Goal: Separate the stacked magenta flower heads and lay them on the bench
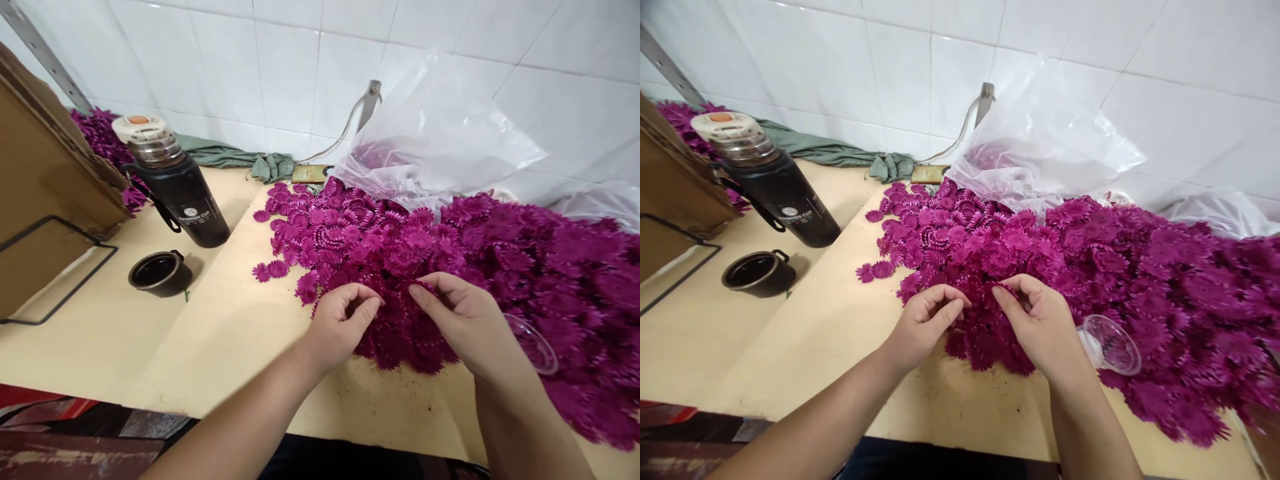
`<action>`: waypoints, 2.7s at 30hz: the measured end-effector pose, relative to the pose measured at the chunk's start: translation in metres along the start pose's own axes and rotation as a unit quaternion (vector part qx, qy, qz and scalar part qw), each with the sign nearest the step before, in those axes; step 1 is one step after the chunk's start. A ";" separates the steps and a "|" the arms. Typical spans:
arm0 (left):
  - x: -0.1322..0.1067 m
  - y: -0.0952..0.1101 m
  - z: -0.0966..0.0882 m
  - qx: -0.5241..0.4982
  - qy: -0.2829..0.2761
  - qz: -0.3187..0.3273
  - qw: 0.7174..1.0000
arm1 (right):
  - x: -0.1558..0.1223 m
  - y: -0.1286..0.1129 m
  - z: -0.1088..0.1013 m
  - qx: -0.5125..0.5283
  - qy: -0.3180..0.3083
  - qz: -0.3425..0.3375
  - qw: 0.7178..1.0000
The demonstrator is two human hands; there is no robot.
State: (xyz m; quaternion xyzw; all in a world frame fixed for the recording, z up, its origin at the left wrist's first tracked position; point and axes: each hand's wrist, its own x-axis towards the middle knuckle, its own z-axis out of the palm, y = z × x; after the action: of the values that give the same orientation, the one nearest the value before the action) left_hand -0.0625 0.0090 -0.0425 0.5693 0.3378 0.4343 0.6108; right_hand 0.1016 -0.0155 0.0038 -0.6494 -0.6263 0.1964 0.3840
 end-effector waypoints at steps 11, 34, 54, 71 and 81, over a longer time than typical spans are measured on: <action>0.002 -0.004 0.000 0.095 0.042 0.137 0.985 | -0.011 -0.002 0.028 0.082 -0.042 0.038 0.995; 0.012 -0.001 -0.019 0.051 0.110 0.066 0.990 | 0.008 0.018 -0.046 -0.163 0.195 0.011 0.967; 0.025 0.007 -0.042 -0.306 0.433 0.097 0.842 | 0.072 -0.046 0.102 -0.400 -0.213 -0.256 0.854; 0.027 0.003 -0.045 -0.327 0.425 0.024 0.844 | 0.090 -0.034 0.093 -0.380 -0.185 -0.250 0.871; 0.028 -0.001 -0.045 -0.316 0.426 0.034 0.847 | 0.076 -0.046 0.126 -0.392 -0.174 -0.229 0.874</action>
State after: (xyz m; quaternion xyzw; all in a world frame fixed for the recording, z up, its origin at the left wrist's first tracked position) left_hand -0.0917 0.0527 -0.0466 0.1152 0.3894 0.7384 0.5384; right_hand -0.0114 0.0859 -0.0240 -0.5408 -0.8396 -0.0488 0.0174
